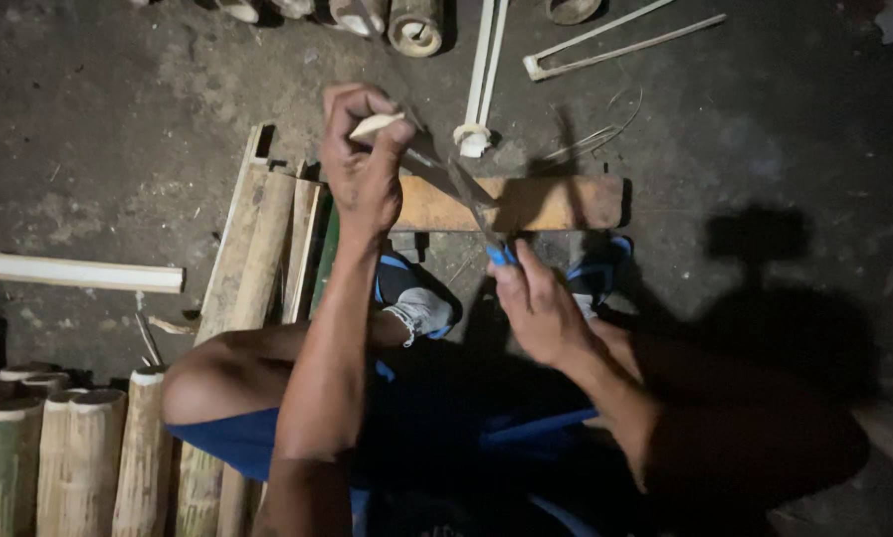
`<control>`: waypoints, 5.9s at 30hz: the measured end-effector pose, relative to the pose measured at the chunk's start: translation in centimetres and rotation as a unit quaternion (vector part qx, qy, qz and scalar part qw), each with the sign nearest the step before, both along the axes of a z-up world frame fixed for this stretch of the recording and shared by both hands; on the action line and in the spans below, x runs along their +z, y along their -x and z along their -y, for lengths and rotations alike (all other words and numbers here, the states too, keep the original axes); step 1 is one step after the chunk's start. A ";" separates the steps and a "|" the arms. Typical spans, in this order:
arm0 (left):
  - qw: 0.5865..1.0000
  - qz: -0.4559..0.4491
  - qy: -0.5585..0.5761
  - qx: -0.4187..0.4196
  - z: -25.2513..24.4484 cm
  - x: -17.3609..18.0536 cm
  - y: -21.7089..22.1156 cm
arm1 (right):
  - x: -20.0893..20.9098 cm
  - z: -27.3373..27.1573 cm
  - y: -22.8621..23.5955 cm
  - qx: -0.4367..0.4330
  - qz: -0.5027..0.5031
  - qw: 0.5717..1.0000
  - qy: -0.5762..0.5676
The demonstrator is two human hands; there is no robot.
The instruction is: The person sits on the floor and repeatedly splits bamboo sections into thin strips using a long knife. They hold each bamboo piece against a wooden block, strike it with the knife, and separate the resulting strips, placing them aside.
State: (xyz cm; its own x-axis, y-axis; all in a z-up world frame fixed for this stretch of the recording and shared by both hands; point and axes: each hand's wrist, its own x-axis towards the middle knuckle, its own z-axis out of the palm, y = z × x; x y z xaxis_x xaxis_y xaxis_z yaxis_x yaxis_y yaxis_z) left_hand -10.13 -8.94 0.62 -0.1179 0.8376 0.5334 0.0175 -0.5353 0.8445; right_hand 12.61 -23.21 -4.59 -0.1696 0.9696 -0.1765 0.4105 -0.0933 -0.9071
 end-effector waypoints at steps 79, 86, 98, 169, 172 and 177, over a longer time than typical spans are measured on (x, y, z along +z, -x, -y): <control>0.995 -0.065 -0.059 0.043 -3.1 -2.3 1.4 | -6.8 -0.7 2.4 -0.043 0.058 0.996 -0.043; 0.992 -0.092 -0.066 0.055 -3.3 -1.9 2.2 | -20.4 -2.9 -0.5 -0.081 0.204 0.975 0.036; 0.974 0.011 -0.020 0.227 -3.3 -2.2 -3.2 | -4.4 -4.4 4.4 -0.059 0.090 0.994 -0.009; 0.968 0.224 0.042 0.101 -4.6 -5.4 2.6 | -26.7 -5.3 -1.3 -0.095 0.246 0.963 0.051; 0.967 0.238 0.091 -0.034 -4.7 -5.2 3.1 | -18.2 -4.8 -1.1 -0.053 0.177 0.982 0.051; 0.958 0.209 0.176 -0.085 -3.9 -5.5 2.8 | -13.3 -1.6 0.1 -0.020 0.094 0.995 0.005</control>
